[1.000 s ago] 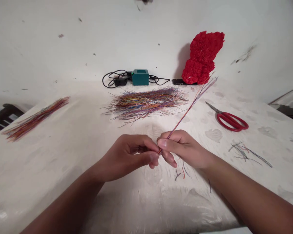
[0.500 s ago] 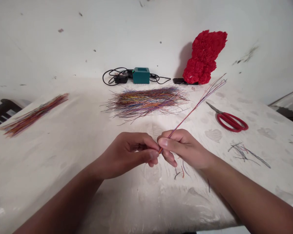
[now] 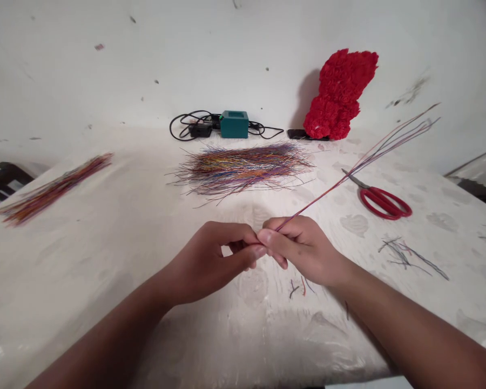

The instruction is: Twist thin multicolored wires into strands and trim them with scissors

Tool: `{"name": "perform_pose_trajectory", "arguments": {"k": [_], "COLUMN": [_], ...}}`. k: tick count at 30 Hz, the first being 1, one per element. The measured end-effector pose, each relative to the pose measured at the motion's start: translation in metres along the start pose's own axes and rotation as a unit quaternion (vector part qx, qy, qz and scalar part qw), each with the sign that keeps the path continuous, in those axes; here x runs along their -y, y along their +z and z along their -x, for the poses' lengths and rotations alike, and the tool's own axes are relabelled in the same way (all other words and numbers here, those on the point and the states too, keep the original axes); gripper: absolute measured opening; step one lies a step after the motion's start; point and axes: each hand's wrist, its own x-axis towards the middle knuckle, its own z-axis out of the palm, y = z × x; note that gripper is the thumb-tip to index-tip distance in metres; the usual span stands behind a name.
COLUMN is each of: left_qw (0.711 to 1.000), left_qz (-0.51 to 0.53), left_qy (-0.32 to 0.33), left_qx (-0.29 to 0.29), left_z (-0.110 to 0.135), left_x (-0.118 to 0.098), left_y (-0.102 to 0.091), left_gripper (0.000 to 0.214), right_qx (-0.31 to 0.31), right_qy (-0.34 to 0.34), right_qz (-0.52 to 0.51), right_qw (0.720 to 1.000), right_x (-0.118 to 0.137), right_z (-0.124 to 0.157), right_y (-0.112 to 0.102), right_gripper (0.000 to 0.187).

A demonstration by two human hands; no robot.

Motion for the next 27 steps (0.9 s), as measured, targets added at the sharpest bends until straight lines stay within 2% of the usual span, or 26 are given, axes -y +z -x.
{"name": "perform_pose_trajectory", "arguments": {"k": [4,7,9,12,18,27], "left_qw": [0.989,0.953,0.927,0.913,0.929,0.954], "left_qz": [-0.097,-0.211,-0.275,-0.307,-0.242,-0.149], "left_qy": [0.098,0.192,0.222,0.228,0.219,0.198], "left_qx": [-0.062,-0.104,-0.123,-0.144,-0.174,-0.170], "left_z": [0.001,0.003,0.003,0.003,0.003,0.008], "left_x": [0.002,0.007,0.009,0.010,0.007,0.005], "left_y": [0.005,0.005,0.005,0.005,0.006,0.008], "left_gripper": [0.017,0.014,0.014,0.011,0.005,0.017], "right_qx": [-0.012,-0.023,-0.029,-0.036,-0.044,-0.066], "right_qy": [0.015,0.030,0.036,0.037,-0.013,-0.117], "right_qz": [0.010,0.005,-0.017,-0.053,-0.009,0.085], "right_qw": [1.000,0.999,0.999,0.997,0.999,0.987], "right_x": [-0.001,-0.002,-0.002,-0.001,0.001,0.003], "right_z": [-0.001,-0.002,-0.002,-0.001,0.001,0.010], "right_y": [0.001,0.002,0.003,0.004,0.002,0.007], "right_gripper": [0.043,0.048,0.048,0.044,0.045,0.034]}}
